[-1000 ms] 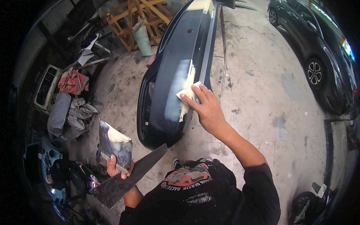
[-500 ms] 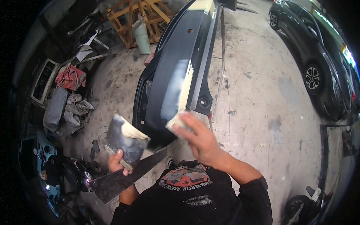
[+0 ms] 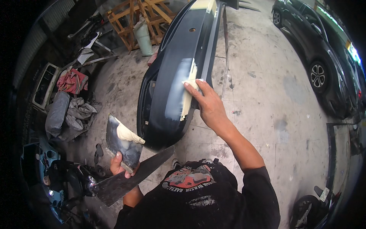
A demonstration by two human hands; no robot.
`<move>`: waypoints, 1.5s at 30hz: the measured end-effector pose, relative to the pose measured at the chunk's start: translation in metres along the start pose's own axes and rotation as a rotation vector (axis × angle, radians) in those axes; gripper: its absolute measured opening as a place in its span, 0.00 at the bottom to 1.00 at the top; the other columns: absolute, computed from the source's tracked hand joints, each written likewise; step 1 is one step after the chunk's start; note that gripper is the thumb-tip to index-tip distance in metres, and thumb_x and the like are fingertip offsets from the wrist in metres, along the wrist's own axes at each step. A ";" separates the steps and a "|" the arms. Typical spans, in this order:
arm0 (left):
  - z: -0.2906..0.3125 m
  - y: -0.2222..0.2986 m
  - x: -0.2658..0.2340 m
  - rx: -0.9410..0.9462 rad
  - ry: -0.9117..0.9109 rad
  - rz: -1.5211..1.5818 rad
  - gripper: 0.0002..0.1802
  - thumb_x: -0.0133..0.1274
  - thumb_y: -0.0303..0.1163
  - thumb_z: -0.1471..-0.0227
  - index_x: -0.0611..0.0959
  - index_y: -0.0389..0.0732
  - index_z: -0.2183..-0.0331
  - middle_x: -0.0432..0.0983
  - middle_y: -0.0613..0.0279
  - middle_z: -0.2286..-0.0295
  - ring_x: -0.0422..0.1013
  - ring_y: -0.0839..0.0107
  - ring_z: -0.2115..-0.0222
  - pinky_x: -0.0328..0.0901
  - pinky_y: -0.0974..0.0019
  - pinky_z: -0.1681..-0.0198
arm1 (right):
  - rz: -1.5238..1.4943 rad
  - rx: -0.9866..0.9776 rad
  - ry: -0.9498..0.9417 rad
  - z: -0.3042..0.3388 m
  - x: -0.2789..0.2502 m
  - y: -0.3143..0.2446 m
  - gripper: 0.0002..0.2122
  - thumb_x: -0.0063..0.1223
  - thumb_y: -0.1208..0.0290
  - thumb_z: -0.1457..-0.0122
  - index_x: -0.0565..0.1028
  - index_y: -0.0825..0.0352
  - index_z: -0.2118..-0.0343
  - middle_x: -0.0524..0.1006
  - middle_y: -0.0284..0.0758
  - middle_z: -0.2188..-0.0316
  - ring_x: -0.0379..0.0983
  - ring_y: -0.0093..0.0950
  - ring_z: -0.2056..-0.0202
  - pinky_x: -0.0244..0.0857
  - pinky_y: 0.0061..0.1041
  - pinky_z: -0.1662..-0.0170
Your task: The person applies body filler to a car bumper using a spreader and a putty knife, then smooths the surface with sandpaper.
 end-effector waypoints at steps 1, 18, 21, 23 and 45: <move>0.000 0.002 0.001 0.007 -0.009 -0.024 0.28 0.46 0.29 0.45 0.59 0.23 0.47 0.73 0.37 0.66 0.66 0.74 0.93 0.62 0.74 0.93 | 0.066 -0.025 -0.005 0.004 0.002 -0.003 0.29 0.43 0.88 0.52 0.71 0.55 0.46 0.68 0.49 0.50 0.66 0.49 0.49 0.61 0.40 0.47; -0.008 0.000 -0.015 -0.047 -0.025 -0.100 0.22 0.39 0.34 0.39 0.62 0.27 0.50 0.76 0.48 0.74 0.68 0.77 0.92 0.60 0.74 0.91 | 0.189 0.003 -0.010 0.036 0.017 -0.027 0.30 0.44 0.86 0.53 0.71 0.55 0.45 0.67 0.51 0.48 0.64 0.52 0.48 0.60 0.41 0.48; -0.011 0.001 -0.027 -0.065 -0.061 -0.105 0.23 0.40 0.35 0.39 0.62 0.26 0.50 0.76 0.50 0.76 0.67 0.78 0.92 0.60 0.75 0.91 | 0.206 0.009 -0.025 0.060 0.027 -0.033 0.29 0.45 0.85 0.53 0.71 0.54 0.45 0.65 0.52 0.46 0.61 0.55 0.46 0.59 0.47 0.49; -0.010 0.002 -0.031 -0.063 -0.016 -0.083 0.24 0.43 0.32 0.42 0.62 0.25 0.50 0.75 0.46 0.73 0.65 0.76 0.93 0.61 0.74 0.92 | 0.225 0.024 -0.036 0.077 0.034 -0.039 0.29 0.45 0.84 0.53 0.71 0.53 0.45 0.64 0.52 0.45 0.60 0.55 0.45 0.58 0.49 0.49; -0.018 -0.004 -0.015 -0.201 -0.173 0.038 0.27 0.42 0.30 0.42 0.57 0.26 0.45 0.73 0.38 0.65 0.68 0.73 0.91 0.63 0.74 0.91 | -0.385 0.025 -0.278 0.053 -0.025 -0.090 0.27 0.43 0.88 0.49 0.68 0.62 0.44 0.68 0.45 0.46 0.66 0.42 0.45 0.61 0.34 0.42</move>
Point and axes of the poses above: each hand's wrist, its own z-axis away from the middle knuckle, its own x-axis out of the palm, y = z × x, the point moved 6 cm from there along -z, towards the middle knuckle
